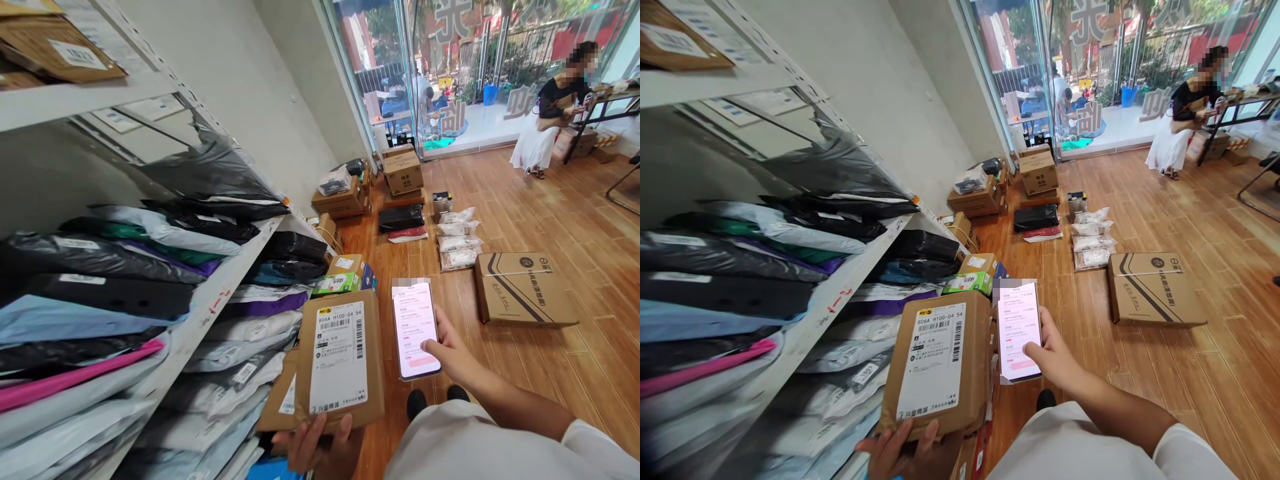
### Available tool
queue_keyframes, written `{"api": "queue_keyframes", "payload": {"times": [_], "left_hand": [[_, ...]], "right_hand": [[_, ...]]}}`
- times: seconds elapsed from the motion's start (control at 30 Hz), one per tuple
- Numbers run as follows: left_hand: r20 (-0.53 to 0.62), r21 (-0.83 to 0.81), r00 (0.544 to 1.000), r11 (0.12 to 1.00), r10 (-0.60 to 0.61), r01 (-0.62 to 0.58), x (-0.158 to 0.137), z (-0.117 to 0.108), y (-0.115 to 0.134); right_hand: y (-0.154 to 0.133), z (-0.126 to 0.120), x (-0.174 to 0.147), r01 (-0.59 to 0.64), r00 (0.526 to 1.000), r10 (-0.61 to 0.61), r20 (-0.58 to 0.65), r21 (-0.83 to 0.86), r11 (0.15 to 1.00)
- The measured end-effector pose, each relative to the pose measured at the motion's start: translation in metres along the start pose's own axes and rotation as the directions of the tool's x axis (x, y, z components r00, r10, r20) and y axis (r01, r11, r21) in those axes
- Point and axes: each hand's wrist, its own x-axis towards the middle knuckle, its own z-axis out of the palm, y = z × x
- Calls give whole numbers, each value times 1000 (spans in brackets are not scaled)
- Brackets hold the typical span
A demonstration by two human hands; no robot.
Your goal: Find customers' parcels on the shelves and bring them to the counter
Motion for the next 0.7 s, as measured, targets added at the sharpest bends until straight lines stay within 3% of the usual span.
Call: {"api": "queue_keyframes", "payload": {"times": [0.2,0.47,0.7], "left_hand": [[1,-33,1000,999,-7,7,5,0,1],[-67,-76,994,994,-85,80,47,-5,22],[-86,-54,994,996,-72,68,27,-1,11]], "right_hand": [[4,-2,2,16,1000,-16,1,-2,1000],[7,5,5,-58,994,68,-82,115,992],[2,3,3,-116,992,123,-40,153,981]]}}
